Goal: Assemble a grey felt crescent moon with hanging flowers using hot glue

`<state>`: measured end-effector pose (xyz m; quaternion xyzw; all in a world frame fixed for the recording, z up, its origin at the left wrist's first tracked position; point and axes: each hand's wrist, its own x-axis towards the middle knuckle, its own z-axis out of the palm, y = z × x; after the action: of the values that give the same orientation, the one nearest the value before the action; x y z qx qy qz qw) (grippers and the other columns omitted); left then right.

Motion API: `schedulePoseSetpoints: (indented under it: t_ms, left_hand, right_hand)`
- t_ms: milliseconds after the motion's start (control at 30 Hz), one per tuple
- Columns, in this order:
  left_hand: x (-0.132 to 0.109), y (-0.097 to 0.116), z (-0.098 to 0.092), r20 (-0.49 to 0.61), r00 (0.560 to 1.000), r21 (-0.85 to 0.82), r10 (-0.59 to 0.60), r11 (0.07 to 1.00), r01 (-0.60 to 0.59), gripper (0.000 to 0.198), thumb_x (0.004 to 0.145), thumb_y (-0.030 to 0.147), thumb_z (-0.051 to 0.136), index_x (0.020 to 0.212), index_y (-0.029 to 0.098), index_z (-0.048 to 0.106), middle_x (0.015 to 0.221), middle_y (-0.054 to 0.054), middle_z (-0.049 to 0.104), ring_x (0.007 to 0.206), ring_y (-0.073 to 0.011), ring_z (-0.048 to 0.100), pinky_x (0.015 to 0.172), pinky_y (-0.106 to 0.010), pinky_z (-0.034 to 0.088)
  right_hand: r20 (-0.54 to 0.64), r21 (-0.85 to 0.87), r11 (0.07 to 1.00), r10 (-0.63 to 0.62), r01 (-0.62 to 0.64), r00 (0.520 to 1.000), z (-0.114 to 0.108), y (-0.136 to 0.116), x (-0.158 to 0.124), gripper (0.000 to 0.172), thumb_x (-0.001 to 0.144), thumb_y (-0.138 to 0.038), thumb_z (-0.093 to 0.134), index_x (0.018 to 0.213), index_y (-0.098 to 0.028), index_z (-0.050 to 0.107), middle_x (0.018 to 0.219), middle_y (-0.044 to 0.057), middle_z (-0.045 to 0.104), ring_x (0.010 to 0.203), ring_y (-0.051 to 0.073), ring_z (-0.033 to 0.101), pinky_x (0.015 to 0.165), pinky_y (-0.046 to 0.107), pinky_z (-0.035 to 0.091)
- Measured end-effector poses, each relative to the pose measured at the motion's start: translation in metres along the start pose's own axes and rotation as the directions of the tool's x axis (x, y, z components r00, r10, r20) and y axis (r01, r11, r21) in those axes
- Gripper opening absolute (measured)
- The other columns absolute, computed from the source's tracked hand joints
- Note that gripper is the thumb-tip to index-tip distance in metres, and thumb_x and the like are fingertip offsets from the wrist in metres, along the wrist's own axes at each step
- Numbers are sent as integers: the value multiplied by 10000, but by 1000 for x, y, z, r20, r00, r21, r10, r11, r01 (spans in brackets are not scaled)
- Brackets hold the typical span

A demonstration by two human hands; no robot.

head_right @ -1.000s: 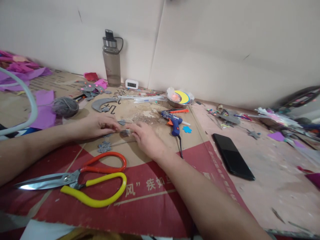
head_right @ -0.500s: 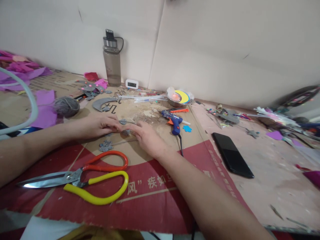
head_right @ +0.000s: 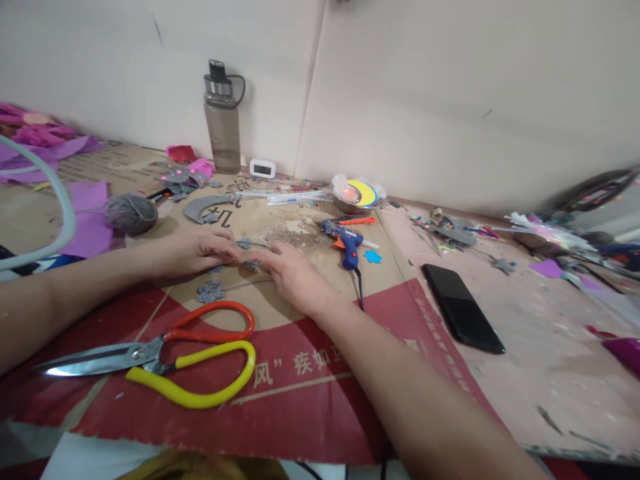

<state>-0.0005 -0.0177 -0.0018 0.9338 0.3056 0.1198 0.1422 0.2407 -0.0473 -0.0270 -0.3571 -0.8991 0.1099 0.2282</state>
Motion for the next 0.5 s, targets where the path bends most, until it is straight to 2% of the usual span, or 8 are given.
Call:
schedulePoseSetpoints:
  t_ms: [167,500]
  left_hand:
    - [0,0,0,6,1000,19,-6,1000,5,270,883,181,448,982,205,698,936,-32,636,854,-126,582,819,-225,421]
    - [0,1,-1,12,1000,19,-1,1000,1,280,899,201,436,989,212,701,928,-29,635,860,-128,580,825,-227,423]
  right_hand:
    - [7,-27,1000,14,-14,1000,0,-1,1,337,915,-142,407,1108,-267,654,936,46,538,850,152,508,800,282,431]
    - [31,-27,999,19,-18,999,-1,-1,1,351,904,-138,400,1097,-259,667,930,53,544,843,156,522,783,279,434]
